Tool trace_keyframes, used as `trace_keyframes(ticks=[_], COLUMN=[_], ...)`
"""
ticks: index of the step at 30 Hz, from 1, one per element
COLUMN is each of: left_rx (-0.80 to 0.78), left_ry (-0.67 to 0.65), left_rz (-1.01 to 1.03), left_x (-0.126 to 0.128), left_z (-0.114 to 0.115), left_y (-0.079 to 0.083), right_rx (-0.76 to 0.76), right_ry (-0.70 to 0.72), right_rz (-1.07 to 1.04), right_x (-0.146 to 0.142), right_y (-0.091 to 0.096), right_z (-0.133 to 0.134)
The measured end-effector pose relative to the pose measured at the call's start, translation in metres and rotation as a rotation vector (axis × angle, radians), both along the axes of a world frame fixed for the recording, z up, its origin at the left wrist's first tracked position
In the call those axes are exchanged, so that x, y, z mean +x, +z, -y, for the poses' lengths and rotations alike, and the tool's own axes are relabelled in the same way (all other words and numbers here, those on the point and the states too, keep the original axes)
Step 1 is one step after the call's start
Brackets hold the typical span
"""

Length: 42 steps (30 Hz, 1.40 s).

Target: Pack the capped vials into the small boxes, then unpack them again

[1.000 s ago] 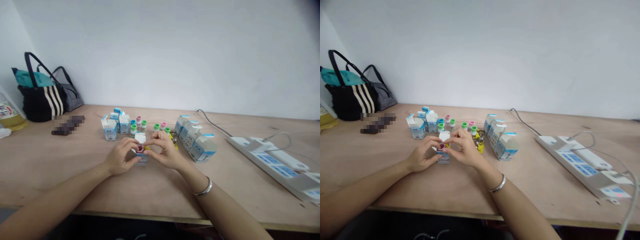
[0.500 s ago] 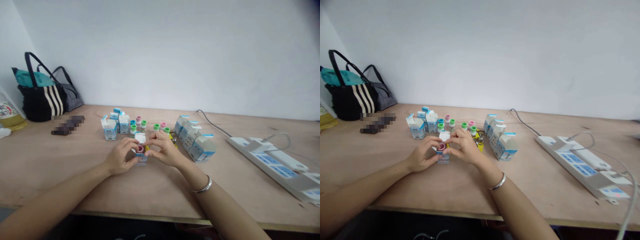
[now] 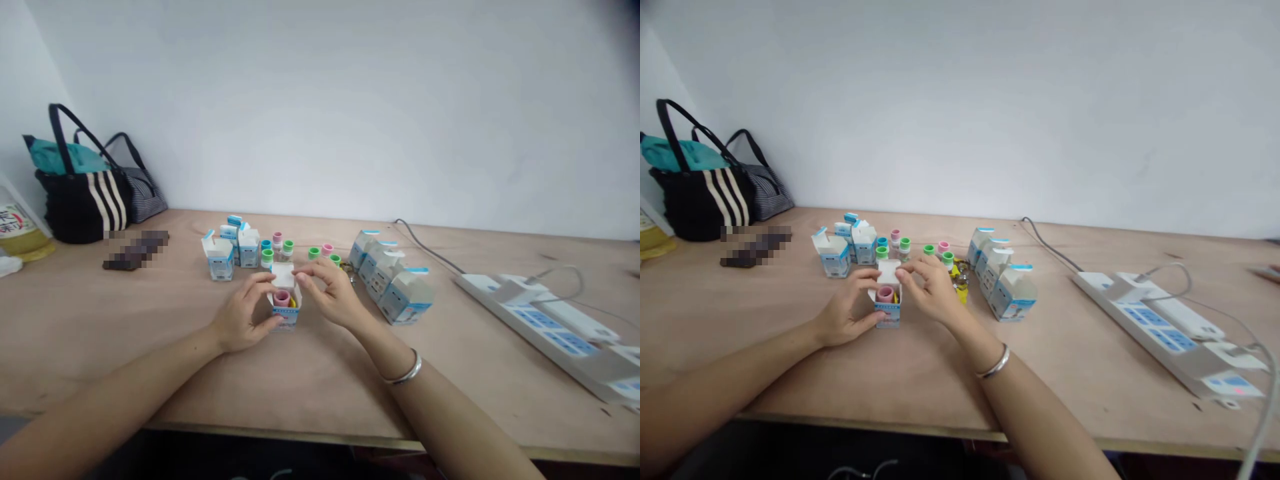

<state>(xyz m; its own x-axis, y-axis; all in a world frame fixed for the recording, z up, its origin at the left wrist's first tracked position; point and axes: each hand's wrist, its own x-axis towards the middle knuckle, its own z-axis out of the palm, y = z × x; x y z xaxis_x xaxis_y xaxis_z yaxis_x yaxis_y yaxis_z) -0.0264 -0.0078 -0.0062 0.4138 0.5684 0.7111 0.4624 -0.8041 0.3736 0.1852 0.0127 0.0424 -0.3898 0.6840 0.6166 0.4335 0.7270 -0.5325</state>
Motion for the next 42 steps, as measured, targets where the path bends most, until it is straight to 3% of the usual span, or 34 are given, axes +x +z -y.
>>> trace_keyframes(ticks=[4, 10, 15, 17, 22, 27, 30, 36, 42], left_rx=[-0.019, -0.016, 0.001, 0.019, 0.063, 0.025, -0.008, 0.035, 0.049], left_ry=[0.036, -0.011, 0.013, 0.027, 0.032, 0.051, 0.038, 0.033, 0.036], left_rz=[0.189, 0.07, -0.015, -0.023, -0.018, 0.084, 0.148, 0.071, 0.029], left_x=[-0.003, -0.005, -0.004, -0.004, -0.004, -0.003, -0.003, -0.004, -0.003], left_z=[-0.003, 0.0, 0.002, 0.002, 0.002, 0.0, -0.001, -0.002, 0.0], left_y=[-0.008, -0.004, -0.001, 0.0, 0.001, -0.006, -0.01, -0.006, -0.004], right_rx=[-0.173, -0.588, -0.721, -0.657, -0.312, -0.046, 0.04, 0.222, 0.243], right_ry=[0.032, 0.231, 0.214, 0.187, 0.209, 0.238, 0.212, 0.146, 0.179], right_rz=[-0.08, -0.254, -0.307, -0.314, -0.318, -0.18, -0.108, -0.005, 0.097], right_x=[0.007, 0.005, -0.005, -0.007, -0.003, -0.002, -0.004, -0.004, 0.002], right_y=[-0.001, -0.009, -0.019, -0.02, -0.015, -0.009, -0.008, -0.008, -0.004], right_z=[0.001, 0.002, 0.002, 0.001, 0.002, 0.009, 0.012, 0.013, 0.011])
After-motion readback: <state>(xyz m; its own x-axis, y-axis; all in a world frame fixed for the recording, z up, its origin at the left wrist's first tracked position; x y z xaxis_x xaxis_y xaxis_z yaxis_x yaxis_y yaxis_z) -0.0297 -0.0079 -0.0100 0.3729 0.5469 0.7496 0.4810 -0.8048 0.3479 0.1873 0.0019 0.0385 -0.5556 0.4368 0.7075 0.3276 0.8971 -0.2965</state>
